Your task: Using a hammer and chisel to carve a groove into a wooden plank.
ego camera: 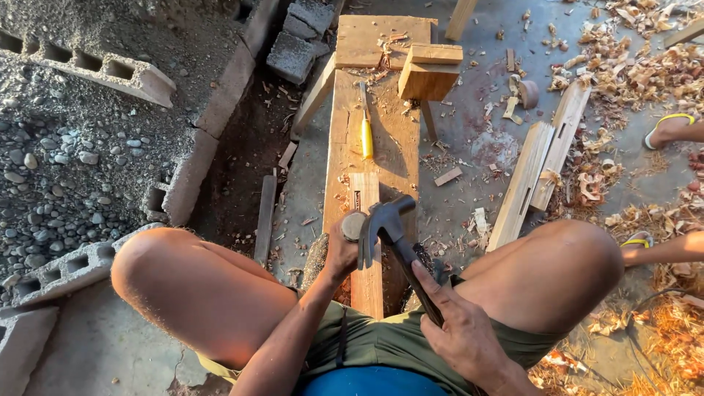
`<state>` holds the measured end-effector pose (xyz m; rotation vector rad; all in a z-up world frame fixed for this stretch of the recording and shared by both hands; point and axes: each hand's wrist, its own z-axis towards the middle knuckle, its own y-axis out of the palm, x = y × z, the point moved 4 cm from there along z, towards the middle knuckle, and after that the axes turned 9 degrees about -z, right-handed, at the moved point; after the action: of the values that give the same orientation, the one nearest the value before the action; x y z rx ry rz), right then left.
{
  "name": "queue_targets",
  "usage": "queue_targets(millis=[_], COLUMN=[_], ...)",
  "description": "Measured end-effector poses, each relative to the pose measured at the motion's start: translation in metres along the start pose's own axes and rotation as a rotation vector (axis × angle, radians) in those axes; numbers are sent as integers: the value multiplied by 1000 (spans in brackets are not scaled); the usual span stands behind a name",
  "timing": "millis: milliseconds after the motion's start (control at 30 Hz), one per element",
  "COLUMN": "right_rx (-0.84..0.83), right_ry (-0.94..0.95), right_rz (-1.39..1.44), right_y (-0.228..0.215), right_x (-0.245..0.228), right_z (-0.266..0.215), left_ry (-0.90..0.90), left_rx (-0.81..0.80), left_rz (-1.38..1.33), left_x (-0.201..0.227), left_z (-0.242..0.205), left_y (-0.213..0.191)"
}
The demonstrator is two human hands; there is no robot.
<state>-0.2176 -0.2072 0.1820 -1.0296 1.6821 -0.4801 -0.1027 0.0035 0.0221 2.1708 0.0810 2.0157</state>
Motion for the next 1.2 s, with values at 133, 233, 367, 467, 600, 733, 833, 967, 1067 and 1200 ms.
queue_targets(millis=[133,233,367,467,600,733,833,967,1067,1200], right_rx=[79,194,38,23,337,582,431,97,146,363], right_ry=[-150,-308,-223,-240,-473,-653,-437,-251,-312,-525], right_rz=[-18,-146,-445,-397,-135,-80,-311,-451,-310,-40], right_y=[-8,-11,17,5,-47,-51,2,14,-17,-28], right_x=[-15,-26,-7,-13,-59,-59,-19,-15,-47,-41], right_z=[-10,-9,6,9,-24,-29,-3,16,-8,-28], left_ry=[92,186,122,168,231,118,26,37,131,-28], left_rx=[-34,-61,-34,-22,-82,-29,-49,-59,-50,-23], left_rz=[-18,84,189,266,32,-48,-198,59,215,-246], left_x=[39,28,-14,0,6,3,-13,-9,-1,18], left_z=[-8,-11,-14,-9,-3,-8,-6,-2,-11,-21], left_y=[11,10,0,0,10,15,11,6,3,17])
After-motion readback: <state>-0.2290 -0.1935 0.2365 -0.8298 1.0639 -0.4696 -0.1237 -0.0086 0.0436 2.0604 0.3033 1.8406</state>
